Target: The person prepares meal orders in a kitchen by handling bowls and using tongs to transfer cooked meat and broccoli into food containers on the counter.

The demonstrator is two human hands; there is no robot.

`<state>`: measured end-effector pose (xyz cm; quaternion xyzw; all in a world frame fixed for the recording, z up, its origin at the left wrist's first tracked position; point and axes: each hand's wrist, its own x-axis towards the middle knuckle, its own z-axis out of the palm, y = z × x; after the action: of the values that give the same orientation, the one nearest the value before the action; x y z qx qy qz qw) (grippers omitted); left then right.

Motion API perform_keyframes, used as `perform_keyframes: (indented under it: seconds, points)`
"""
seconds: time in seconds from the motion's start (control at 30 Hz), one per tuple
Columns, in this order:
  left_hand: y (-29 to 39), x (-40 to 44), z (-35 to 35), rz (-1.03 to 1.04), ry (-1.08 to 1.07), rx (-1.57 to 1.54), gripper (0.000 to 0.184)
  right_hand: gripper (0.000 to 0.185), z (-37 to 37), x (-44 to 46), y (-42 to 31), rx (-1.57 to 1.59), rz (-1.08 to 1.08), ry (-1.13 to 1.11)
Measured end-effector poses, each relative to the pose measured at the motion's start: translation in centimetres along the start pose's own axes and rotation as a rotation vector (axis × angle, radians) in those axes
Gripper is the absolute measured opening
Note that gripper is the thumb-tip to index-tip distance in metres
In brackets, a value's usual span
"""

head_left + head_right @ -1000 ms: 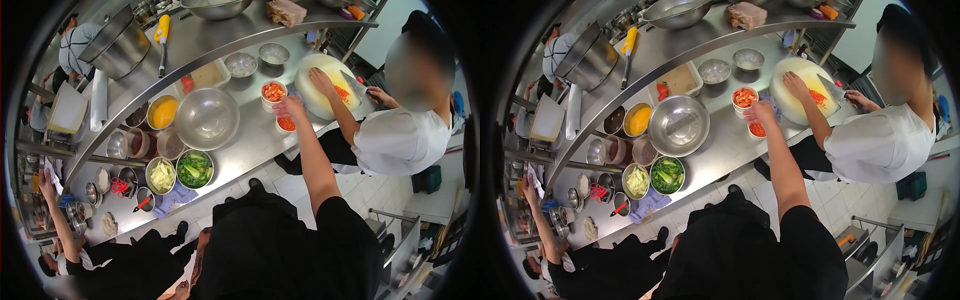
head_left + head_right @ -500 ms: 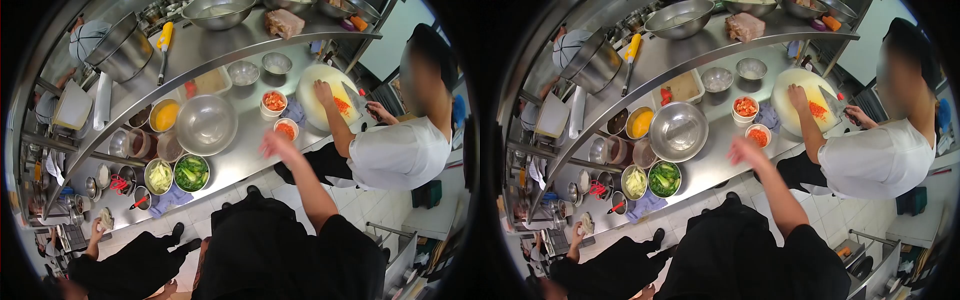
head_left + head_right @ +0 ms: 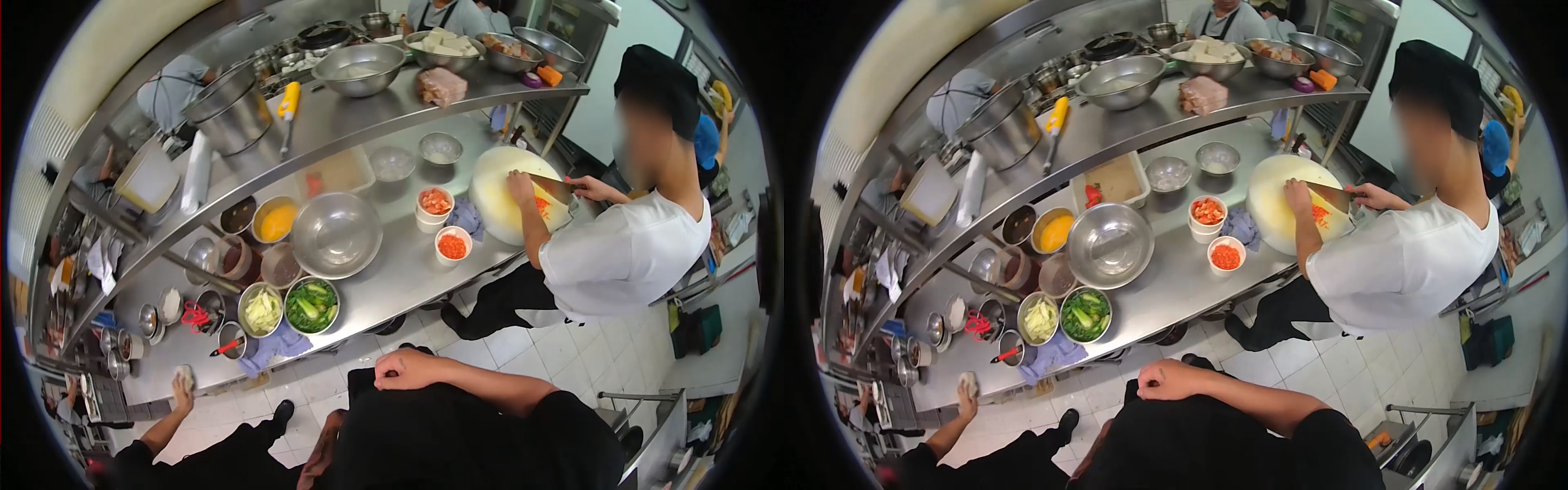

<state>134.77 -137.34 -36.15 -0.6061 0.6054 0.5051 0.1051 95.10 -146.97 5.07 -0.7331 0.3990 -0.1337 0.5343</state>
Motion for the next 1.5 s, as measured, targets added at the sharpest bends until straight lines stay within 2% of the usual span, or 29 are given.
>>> perform_keyframes:
  seconds: [0.07,0.17,0.2,0.23,0.27,0.3,0.33,0.4,0.43,0.53,0.57,0.6,0.67,0.7,0.73,0.83,1.0,1.07,1.2,1.27,1.33,1.4,1.43,1.47,1.5]
  points:
    - [-2.1,2.9,0.1,0.076,-0.040,0.181,0.046,0.014,1.8,-0.4,-2.9,0.305,-0.285,-0.004]
    - [-5.8,8.9,-0.4,0.266,-0.054,0.603,0.048,0.017,4.6,0.5,-6.8,0.367,-0.351,-0.156]
    - [-3.2,7.2,-1.2,0.224,0.129,0.314,0.046,0.018,5.7,1.1,-8.1,0.351,-0.376,-0.170]
    - [2.8,3.2,-4.0,0.075,0.152,0.248,0.041,0.022,7.0,1.8,-9.4,0.370,-0.395,-0.234]
    - [7.1,-0.5,-6.8,0.186,0.187,0.179,0.037,0.037,8.1,2.5,-10.9,0.390,-0.476,-0.286]
    - [10.4,-2.5,-8.6,0.138,0.202,0.204,0.035,0.048,9.5,3.2,-12.5,0.317,-0.535,-0.311]
    - [10.8,-2.1,-8.7,0.144,0.221,0.155,0.035,0.059,10.9,3.9,-14.2,0.240,-0.594,-0.321]
    - [11.5,-1.3,-9.2,0.160,0.259,0.056,0.034,0.075,13.0,5.1,-17.3,0.159,-0.655,-0.506]
    - [12.1,-0.9,-9.7,0.168,0.260,0.038,0.033,0.074,14.6,5.9,-17.8,0.161,-0.755,-0.535]
    - [12.8,-1.8,-11.2,0.174,0.263,-0.013,0.033,0.070,17.5,8.3,-17.5,0.128,-0.832,-0.615]
    - [12.4,-2.7,-11.6,0.172,0.265,-0.026,0.032,0.067,18.3,9.3,-16.4,0.165,-0.840,-0.623]
    - [11.6,-3.4,-11.7,0.157,0.278,-0.040,0.032,0.066,18.5,10.0,-15.5,0.154,-0.757,-0.674]
    - [11.0,-4.5,-12.2,0.091,0.361,-0.157,0.031,0.065,18.5,12.0,-13.9,0.034,-0.728,-0.703]
    - [8.1,-1.9,-11.2,0.033,0.316,-0.008,0.032,0.063,18.8,12.9,-12.8,0.024,-0.679,-0.700]
    - [6.1,-0.8,-10.8,0.025,0.328,-0.020,0.032,0.063,19.2,14.1,-11.3,0.018,-0.685,-0.717]
    - [2.8,-0.6,-10.2,-0.057,0.289,-0.068,0.033,0.056,20.4,16.5,-9.3,-0.120,-0.604,-0.629]
    - [1.3,-6.8,-12.0,-0.224,0.384,-0.251,0.036,0.057,20.9,18.8,-17.2,0.066,-0.827,-0.934]
    - [-5.1,-3.1,-8.2,-0.130,0.301,0.012,0.037,0.060,22.9,19.5,-18.2,0.249,-1.002,-1.055]
    - [-2.3,-10.0,-12.7,-0.252,0.270,-0.205,0.038,0.064,27.2,24.4,-18.4,0.236,-0.864,-1.383]
    - [-3.0,-10.6,-13.8,-0.276,0.331,-0.308,0.038,0.063,30.3,27.2,-16.7,0.246,-0.819,-1.403]
    - [-4.7,-11.6,-14.9,-0.298,0.387,-0.400,0.038,0.054,33.0,30.3,-16.0,0.122,-0.641,-1.415]
    - [-7.5,-13.4,-16.0,-0.317,0.426,-0.471,0.038,0.048,35.8,32.1,-18.1,0.083,-0.680,-1.375]
    - [-7.3,-17.2,-19.2,-0.233,0.392,-0.515,0.036,0.046,36.8,32.4,-20.5,0.019,-0.702,-1.384]
    - [-9.4,-17.1,-19.6,-0.232,0.393,-0.500,0.036,0.043,37.7,32.3,-22.8,-0.042,-0.714,-1.387]
    - [-11.7,-17.3,-19.7,-0.243,0.396,-0.479,0.036,0.042,38.8,32.2,-25.4,0.069,-0.774,-1.438]
